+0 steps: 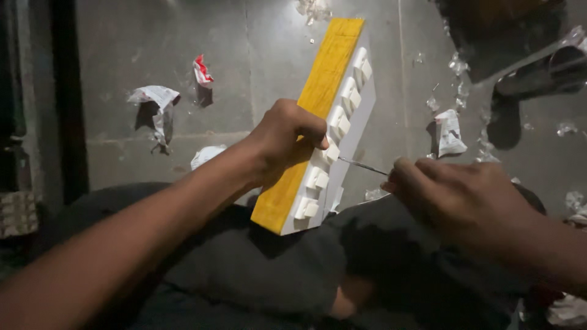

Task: The person sits on the floor and uses a screwdriver to tighten screws on white electrical sockets mounted on a yellow and white board. The person repeatedly adjusts the board and continues screwing each socket in sequence.

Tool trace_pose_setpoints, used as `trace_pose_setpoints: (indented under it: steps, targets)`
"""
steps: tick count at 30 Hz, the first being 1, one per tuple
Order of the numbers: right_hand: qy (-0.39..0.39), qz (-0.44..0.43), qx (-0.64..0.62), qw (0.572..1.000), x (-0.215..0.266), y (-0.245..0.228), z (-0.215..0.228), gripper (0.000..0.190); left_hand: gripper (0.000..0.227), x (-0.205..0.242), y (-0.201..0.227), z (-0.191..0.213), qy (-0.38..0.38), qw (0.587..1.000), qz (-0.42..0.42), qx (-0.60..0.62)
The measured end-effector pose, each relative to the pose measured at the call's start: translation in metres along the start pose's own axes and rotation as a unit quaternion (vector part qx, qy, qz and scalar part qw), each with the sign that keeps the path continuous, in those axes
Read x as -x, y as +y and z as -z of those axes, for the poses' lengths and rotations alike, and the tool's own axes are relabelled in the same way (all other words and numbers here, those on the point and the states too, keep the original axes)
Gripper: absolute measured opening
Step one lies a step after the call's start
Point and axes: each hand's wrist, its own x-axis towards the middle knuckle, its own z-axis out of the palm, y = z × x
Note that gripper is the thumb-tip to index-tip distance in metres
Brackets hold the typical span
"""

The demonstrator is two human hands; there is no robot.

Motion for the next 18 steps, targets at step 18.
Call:
trace_pose_setpoints:
  steps: [18]
  targets:
    - [0.096,-0.187,-0.642,0.738,0.022,-0.027,-0.028,0.03,0.053,0.02,0.013,0.0,-0.003,0.996,0.084,-0.029]
